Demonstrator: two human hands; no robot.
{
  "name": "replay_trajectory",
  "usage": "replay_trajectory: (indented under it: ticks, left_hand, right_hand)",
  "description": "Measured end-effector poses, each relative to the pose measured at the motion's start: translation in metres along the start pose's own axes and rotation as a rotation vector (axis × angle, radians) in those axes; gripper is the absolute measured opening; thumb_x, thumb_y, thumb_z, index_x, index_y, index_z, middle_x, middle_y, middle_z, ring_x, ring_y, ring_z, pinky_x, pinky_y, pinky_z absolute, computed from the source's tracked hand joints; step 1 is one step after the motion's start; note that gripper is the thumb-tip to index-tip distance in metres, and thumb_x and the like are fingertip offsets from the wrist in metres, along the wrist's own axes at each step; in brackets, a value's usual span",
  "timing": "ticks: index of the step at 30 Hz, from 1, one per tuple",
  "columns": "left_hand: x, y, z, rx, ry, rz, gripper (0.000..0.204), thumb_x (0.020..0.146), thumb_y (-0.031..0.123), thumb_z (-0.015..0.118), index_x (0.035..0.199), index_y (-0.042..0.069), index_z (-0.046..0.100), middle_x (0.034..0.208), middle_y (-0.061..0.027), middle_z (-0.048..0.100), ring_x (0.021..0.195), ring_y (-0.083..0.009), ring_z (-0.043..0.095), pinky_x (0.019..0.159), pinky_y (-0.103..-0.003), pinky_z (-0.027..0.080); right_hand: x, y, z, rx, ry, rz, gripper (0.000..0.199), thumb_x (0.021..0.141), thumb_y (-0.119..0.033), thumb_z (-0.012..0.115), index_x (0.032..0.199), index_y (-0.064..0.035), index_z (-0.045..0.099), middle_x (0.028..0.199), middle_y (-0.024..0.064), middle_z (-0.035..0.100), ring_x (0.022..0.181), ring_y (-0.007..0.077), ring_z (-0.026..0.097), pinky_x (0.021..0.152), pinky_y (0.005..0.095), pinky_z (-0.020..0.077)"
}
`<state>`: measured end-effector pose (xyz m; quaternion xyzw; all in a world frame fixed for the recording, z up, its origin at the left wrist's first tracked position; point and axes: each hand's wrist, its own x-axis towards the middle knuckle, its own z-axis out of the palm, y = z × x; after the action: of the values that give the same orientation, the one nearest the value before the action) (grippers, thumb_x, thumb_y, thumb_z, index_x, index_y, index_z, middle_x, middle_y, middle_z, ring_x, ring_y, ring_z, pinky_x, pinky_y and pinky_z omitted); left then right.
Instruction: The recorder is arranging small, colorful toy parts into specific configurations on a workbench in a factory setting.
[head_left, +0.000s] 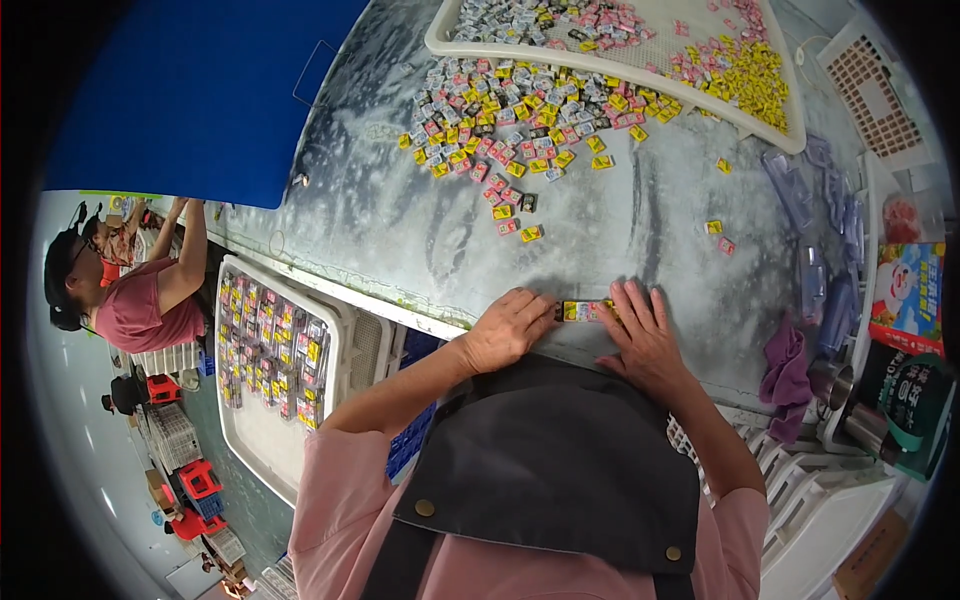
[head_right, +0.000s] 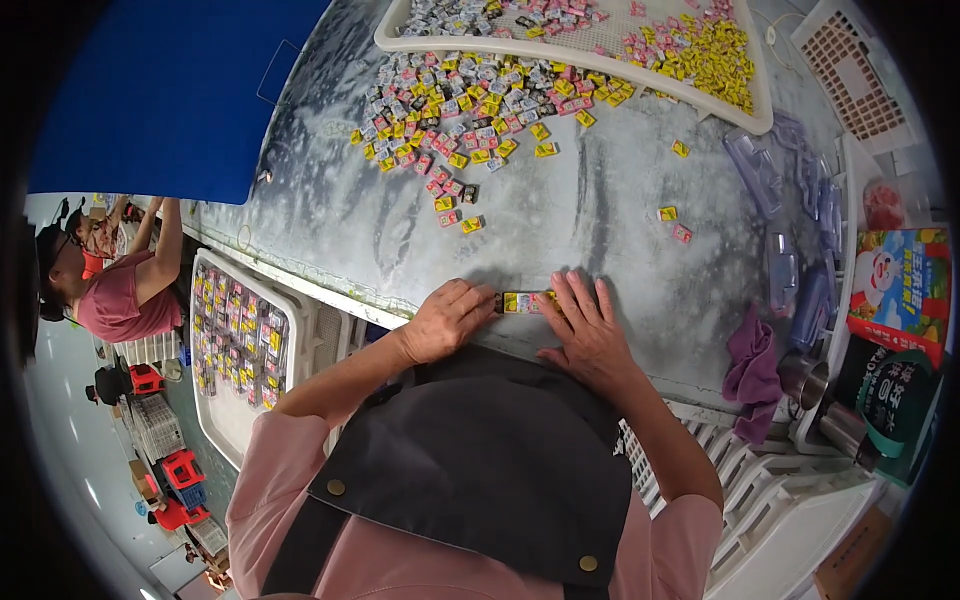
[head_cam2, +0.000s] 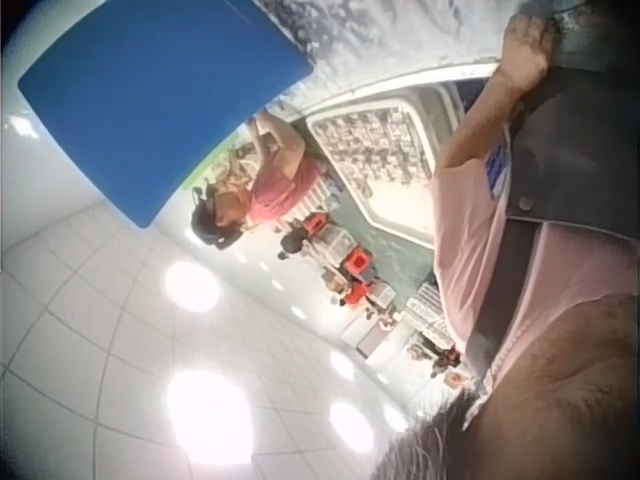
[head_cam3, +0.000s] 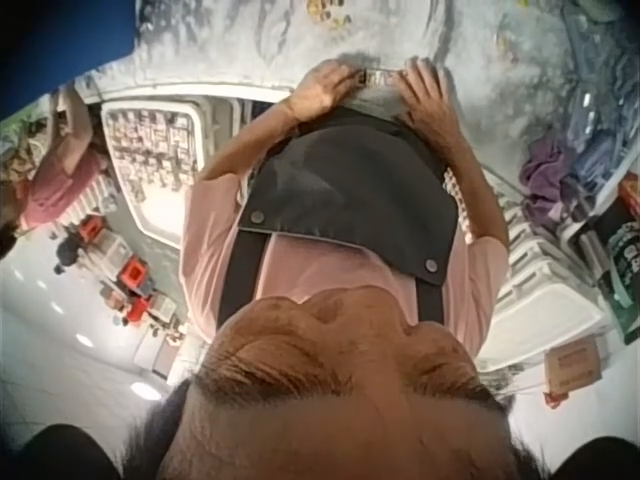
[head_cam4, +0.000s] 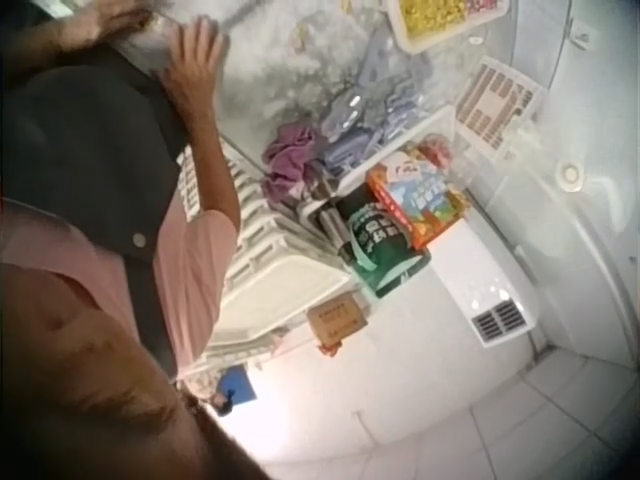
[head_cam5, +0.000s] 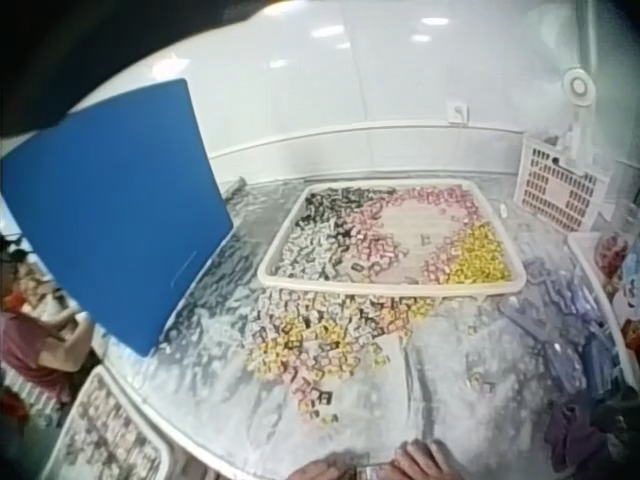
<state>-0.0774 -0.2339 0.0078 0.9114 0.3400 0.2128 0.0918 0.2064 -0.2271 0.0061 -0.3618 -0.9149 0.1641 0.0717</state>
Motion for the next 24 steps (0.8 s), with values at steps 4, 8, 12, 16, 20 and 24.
replay_trajectory:
  ticks: [4, 8, 12, 16, 20, 24]
  left_hand:
    - [0.005, 0.012, -0.008, -0.006, 0.089, -0.045, 0.035, 0.078, 0.009, 0.069, 0.111, -0.003, 0.066, 0.112, -0.0152, 0.06, 0.1, -0.032, 0.061, 0.09, -0.042, 0.052]
    - [0.006, -0.001, -0.006, 0.005, -0.011, -0.007, 0.04, 0.081, 0.011, 0.07, 0.118, -0.002, 0.063, 0.117, -0.0157, 0.058, 0.108, -0.033, 0.058, 0.093, -0.043, 0.051]
    - [0.012, -0.008, -0.003, -0.036, 0.052, -0.031, 0.043, 0.08, 0.01, 0.072, 0.12, -0.002, 0.062, 0.118, -0.0173, 0.058, 0.108, -0.0348, 0.058, 0.092, -0.044, 0.051]
    - [0.015, -0.032, -0.031, 0.069, 0.244, -0.375, 0.048, 0.08, 0.01, 0.073, 0.124, -0.003, 0.06, 0.118, -0.0198, 0.057, 0.105, -0.0366, 0.058, 0.09, -0.044, 0.051]
    - [0.015, -0.061, -0.036, 0.109, 0.34, -0.713, 0.049, 0.082, 0.007, 0.071, 0.128, -0.002, 0.058, 0.116, -0.0215, 0.057, 0.103, -0.0392, 0.058, 0.088, -0.045, 0.051]
    - [0.017, -0.082, -0.024, 0.061, 0.298, -0.715, 0.046, 0.081, 0.005, 0.066, 0.125, -0.007, 0.056, 0.113, -0.0248, 0.056, 0.101, -0.0418, 0.056, 0.09, -0.045, 0.049]
  right_hand:
    - [0.001, -0.013, -0.007, -0.022, -0.016, 0.013, 0.086, 0.078, -0.046, 0.075, 0.149, -0.0088, 0.043, 0.16, 0.0188, 0.029, 0.15, 0.0376, 0.024, 0.12, 0.0593, 0.0155]
    - [0.011, -0.021, -0.01, -0.03, 0.002, 0.014, 0.086, 0.078, -0.045, 0.076, 0.148, -0.0079, 0.043, 0.16, 0.0196, 0.03, 0.15, 0.0382, 0.024, 0.12, 0.0599, 0.0151]
    - [0.034, -0.016, -0.019, 0.016, 0.121, 0.058, 0.07, 0.082, -0.032, 0.074, 0.142, -0.0053, 0.048, 0.151, 0.0208, 0.038, 0.144, 0.0391, 0.032, 0.118, 0.0572, 0.0202]
    - [0.108, -0.026, -0.032, 0.139, 0.264, 0.085, 0.056, 0.084, -0.017, 0.074, 0.135, -0.0026, 0.054, 0.133, 0.0197, 0.05, 0.127, 0.0387, 0.048, 0.107, 0.0509, 0.0386]
    - [0.179, -0.045, -0.025, 0.296, 0.11, 0.181, 0.056, 0.084, -0.014, 0.075, 0.134, -0.0047, 0.052, 0.119, 0.0165, 0.052, 0.108, 0.0384, 0.059, 0.088, 0.0474, 0.0515]
    - [0.205, -0.033, -0.01, 0.269, 0.008, 0.195, 0.056, 0.085, -0.015, 0.073, 0.135, -0.0072, 0.052, 0.121, 0.0165, 0.05, 0.106, 0.0405, 0.061, 0.084, 0.0493, 0.0533]
